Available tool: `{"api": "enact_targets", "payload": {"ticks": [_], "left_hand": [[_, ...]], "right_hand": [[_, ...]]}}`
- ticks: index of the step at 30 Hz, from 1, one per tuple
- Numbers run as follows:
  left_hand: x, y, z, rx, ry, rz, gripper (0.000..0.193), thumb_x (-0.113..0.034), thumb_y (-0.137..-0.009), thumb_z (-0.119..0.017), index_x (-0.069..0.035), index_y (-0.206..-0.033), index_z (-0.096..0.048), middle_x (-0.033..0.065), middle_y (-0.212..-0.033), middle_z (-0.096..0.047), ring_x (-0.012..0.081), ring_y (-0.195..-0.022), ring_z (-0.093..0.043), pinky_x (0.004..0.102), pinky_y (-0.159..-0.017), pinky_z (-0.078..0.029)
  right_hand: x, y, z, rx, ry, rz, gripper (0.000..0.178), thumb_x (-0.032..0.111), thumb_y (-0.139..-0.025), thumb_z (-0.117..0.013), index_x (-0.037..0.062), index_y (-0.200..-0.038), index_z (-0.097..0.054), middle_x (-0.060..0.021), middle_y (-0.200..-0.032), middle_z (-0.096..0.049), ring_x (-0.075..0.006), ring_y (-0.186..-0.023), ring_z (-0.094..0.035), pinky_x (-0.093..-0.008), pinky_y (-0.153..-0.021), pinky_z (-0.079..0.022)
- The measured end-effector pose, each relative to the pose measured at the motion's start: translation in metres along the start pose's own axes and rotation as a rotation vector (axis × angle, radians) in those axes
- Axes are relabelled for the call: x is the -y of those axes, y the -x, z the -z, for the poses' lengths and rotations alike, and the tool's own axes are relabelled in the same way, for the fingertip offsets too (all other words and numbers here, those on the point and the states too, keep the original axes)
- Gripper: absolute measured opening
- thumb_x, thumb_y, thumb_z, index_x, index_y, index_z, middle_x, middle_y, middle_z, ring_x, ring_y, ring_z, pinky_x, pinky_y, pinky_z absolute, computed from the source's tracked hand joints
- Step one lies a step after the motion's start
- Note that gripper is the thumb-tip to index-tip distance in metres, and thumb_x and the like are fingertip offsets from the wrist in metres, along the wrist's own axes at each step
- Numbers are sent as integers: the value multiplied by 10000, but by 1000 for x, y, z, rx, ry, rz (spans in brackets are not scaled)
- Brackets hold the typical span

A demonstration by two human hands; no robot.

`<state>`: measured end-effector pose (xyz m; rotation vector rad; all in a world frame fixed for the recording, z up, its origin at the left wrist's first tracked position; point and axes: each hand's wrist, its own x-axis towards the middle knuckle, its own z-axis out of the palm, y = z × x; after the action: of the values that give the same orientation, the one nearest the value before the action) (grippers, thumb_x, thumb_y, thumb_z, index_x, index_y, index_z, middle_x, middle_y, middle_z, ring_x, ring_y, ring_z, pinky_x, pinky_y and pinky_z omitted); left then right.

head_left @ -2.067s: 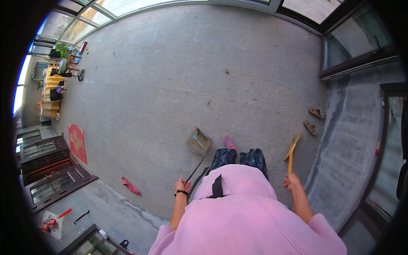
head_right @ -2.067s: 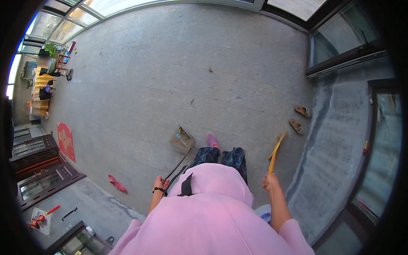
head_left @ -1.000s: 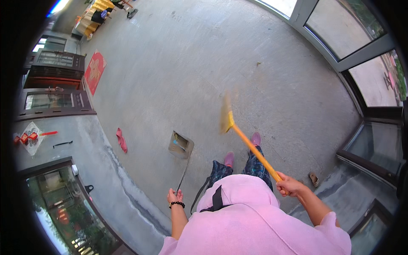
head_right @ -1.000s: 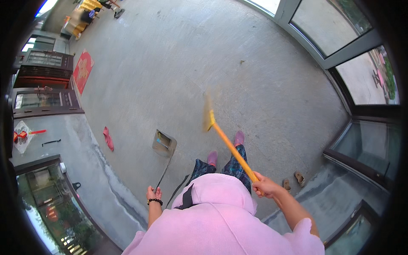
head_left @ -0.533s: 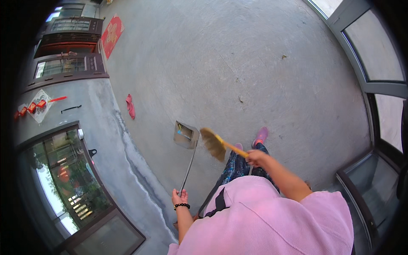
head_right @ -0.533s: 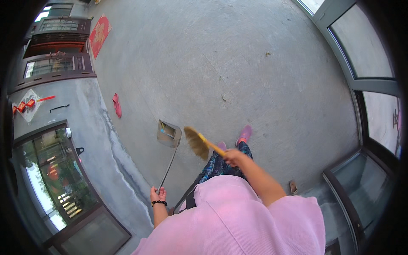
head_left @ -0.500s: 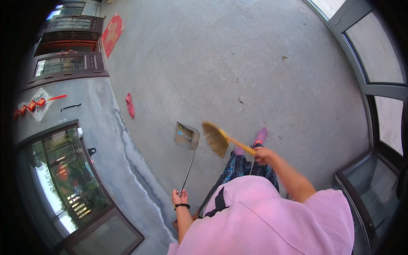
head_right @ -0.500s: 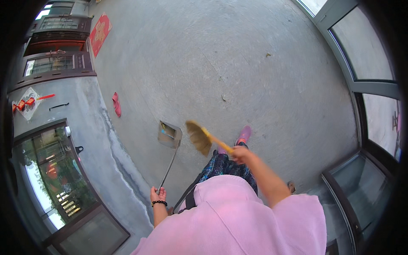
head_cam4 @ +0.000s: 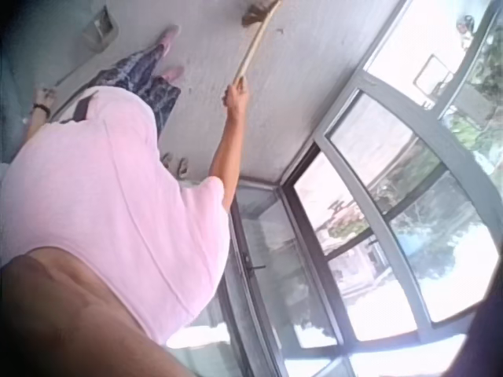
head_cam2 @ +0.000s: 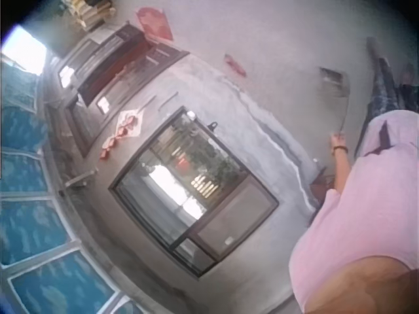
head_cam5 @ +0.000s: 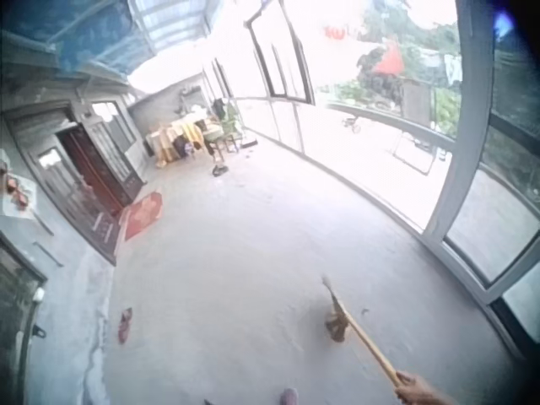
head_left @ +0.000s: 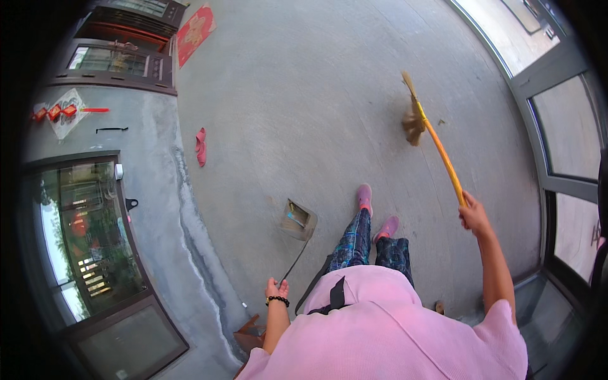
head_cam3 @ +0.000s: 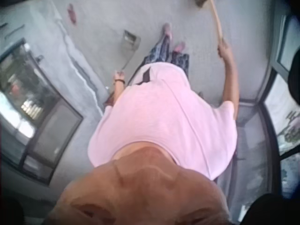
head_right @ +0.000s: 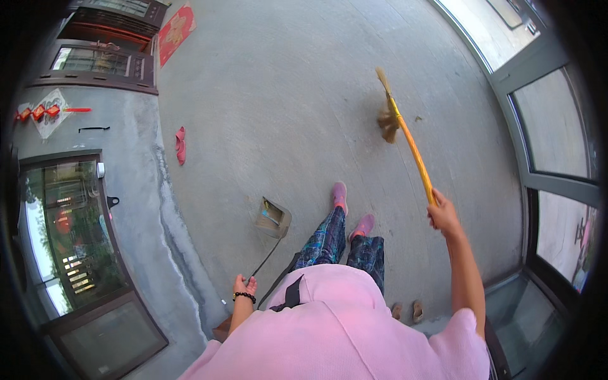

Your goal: The person sweeps a tiled floor using a broom and dustpan, gathering debris into the dustpan. The person moves around a sunroom, sweeping near a door and windows, and eventually exits to an outdoor patio area to continue sweeping.

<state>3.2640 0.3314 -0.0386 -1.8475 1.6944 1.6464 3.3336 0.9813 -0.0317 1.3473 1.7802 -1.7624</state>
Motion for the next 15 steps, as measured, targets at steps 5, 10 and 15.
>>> {"api": "enact_targets", "payload": {"ticks": [5,10,15], "left_hand": [[-24,-16,-47,21,3,54,218,-271,-744,-541,-99,-797,-417,132,-765,-559,218,-666,-580,348,-620,-477],[-46,-50,-77,16,-3,121,204,-275,-747,-523,-114,-808,-413,122,-760,-563,221,-676,-578,361,-610,-476],[-82,-63,-82,29,-75,137,206,-278,-759,-523,-110,-808,-413,117,-747,-561,223,-675,-578,378,-612,-474]], "right_hand": [[52,41,-31,196,-278,-53,570,62,-735,-502,112,-1283,-358,-32,-587,-487,-82,-377,-422,-215,-327,-337],[100,36,-117,527,-428,-251,618,63,-774,-491,155,-1333,-243,-18,-621,-454,-66,-398,-377,-212,-338,-310],[142,-21,-271,830,-431,-286,586,82,-778,-475,174,-1317,-263,0,-617,-439,-61,-399,-392,-212,-329,-299]]}}
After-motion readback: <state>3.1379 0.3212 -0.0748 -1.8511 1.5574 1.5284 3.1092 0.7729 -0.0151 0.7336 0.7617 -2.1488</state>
